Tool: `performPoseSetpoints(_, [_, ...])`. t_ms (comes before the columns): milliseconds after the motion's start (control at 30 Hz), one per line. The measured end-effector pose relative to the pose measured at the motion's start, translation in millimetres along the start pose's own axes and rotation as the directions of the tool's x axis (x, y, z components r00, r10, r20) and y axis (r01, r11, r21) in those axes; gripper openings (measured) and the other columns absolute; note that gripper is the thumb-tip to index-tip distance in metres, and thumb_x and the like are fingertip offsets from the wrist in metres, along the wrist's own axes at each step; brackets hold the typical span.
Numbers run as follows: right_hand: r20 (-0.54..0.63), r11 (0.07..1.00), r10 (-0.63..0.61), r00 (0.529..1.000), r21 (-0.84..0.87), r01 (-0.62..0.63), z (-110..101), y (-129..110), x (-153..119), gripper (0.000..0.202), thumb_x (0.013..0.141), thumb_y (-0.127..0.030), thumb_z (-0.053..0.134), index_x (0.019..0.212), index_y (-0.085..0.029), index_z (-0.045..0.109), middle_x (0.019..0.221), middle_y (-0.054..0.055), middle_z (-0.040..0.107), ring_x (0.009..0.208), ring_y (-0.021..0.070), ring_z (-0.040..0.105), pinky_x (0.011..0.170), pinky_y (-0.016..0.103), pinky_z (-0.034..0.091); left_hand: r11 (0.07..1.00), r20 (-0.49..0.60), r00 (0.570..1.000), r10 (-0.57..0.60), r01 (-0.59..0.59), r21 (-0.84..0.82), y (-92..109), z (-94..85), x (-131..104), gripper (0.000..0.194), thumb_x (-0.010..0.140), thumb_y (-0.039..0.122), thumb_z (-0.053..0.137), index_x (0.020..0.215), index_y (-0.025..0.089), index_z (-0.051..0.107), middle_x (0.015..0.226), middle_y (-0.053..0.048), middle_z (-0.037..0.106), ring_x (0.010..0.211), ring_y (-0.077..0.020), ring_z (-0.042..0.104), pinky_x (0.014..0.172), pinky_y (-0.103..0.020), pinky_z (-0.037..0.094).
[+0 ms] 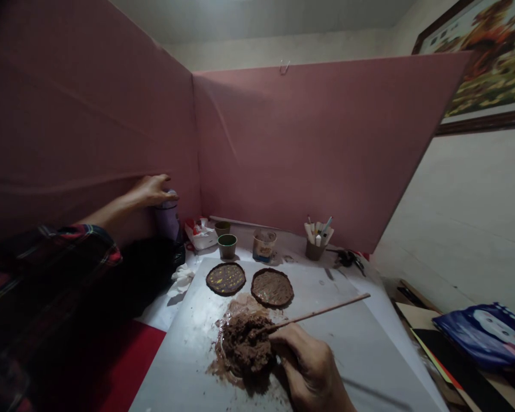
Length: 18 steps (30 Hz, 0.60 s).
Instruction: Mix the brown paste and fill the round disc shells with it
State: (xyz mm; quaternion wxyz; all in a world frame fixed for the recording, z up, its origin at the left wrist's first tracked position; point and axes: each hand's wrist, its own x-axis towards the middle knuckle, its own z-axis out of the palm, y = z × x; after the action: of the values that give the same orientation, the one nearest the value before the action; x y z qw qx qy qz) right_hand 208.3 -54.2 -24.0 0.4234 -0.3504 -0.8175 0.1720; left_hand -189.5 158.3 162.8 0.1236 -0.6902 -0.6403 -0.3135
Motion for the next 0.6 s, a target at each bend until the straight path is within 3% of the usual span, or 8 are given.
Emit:
performPoseSetpoints(100, [-0.008, 1.0, 0.008, 1.0, 0.016, -0.008, -0.8, -0.6, 0.4, 0.018, 0.087, -0.012, 0.044, 0.088, -0.02, 0.061, 0.078, 0.003, 0.066, 0.071, 0.0139, 0.064, 0.065, 0.021, 0.049, 0.999, 0.032, 0.999, -0.031, 0.031, -0.007, -2.6, -0.9, -3.3, 0.053, 0.056, 0.055, 0.064, 0.098, 0.022, 0.059, 0.08, 0.003, 0.066, 0.078, -0.0148, 0.052, 0.071, -0.031, 0.035])
performPoseSetpoints(233, [-0.158, 0.991, 0.124, 0.98, -0.034, -0.131, -1.6, -0.7, -0.7, 0.013, 0.087, -0.023, 0.051, 0.082, -0.019, 0.062, 0.072, 0.002, 0.065, 0.065, 0.0142, 0.062, 0.061, 0.02, 0.048, 0.989, 0.146, 0.989, -0.029, 0.049, -0.137, -7.2, -2.0, -3.4, 0.059, 0.056, 0.061, 0.058, 0.107, 0.03, 0.055, 0.092, 0.004, 0.067, 0.088, -0.0182, 0.053, 0.08, -0.037, 0.038])
performPoseSetpoints(333, [-0.291, 0.936, 0.316, 0.903, -0.058, -0.346, -1.0, 0.0, -3.3, 0.036, 0.087, -0.039, 0.051, 0.058, -0.018, 0.053, 0.053, -0.001, 0.05, 0.05, 0.0123, 0.049, 0.048, 0.021, 0.04, 0.972, 0.216, 0.976, -0.007, 0.058, -0.228, -8.5, -2.7, -3.0, 0.064, 0.053, 0.063, 0.059, 0.111, 0.036, 0.053, 0.104, 0.006, 0.065, 0.099, -0.0203, 0.052, 0.087, -0.041, 0.038])
performPoseSetpoints(400, [-0.353, 0.885, 0.414, 0.839, -0.062, -0.462, -0.5, 2.4, -4.4, 0.048, 0.087, -0.048, 0.048, 0.048, -0.019, 0.044, 0.045, -0.003, 0.039, 0.044, 0.011, 0.04, 0.043, 0.022, 0.033, 0.975, 0.192, 0.981, 0.002, 0.041, -0.219, -7.3, -3.8, -4.3, 0.066, 0.055, 0.062, 0.059, 0.116, 0.04, 0.049, 0.111, 0.008, 0.064, 0.105, -0.0204, 0.051, 0.09, -0.041, 0.038])
performPoseSetpoints(500, [-0.364, 0.819, 0.509, 0.78, -0.073, -0.569, -0.3, 8.9, -3.9, 0.054, 0.083, -0.059, 0.046, 0.047, -0.019, 0.045, 0.043, -0.003, 0.037, 0.043, 0.0111, 0.037, 0.04, 0.023, 0.03, 0.995, 0.086, 0.996, -0.017, 0.025, -0.098, -3.5, -5.3, -8.6, 0.07, 0.062, 0.055, 0.064, 0.125, 0.029, 0.048, 0.118, 0.002, 0.062, 0.112, -0.0228, 0.05, 0.093, -0.04, 0.036])
performPoseSetpoints(600, [-0.333, 0.796, 0.571, 0.75, 0.002, -0.605, -0.4, 14.3, -1.4, 0.052, 0.079, -0.063, 0.048, 0.055, -0.018, 0.054, 0.047, 0.0, 0.048, 0.045, 0.0123, 0.043, 0.042, 0.023, 0.035, 0.998, 0.035, 0.999, -0.038, 0.039, -0.046, -1.0, -4.1, -13.5, 0.066, 0.066, 0.043, 0.071, 0.121, 0.011, 0.052, 0.11, -0.011, 0.065, 0.11, -0.0281, 0.051, 0.092, -0.042, 0.037])
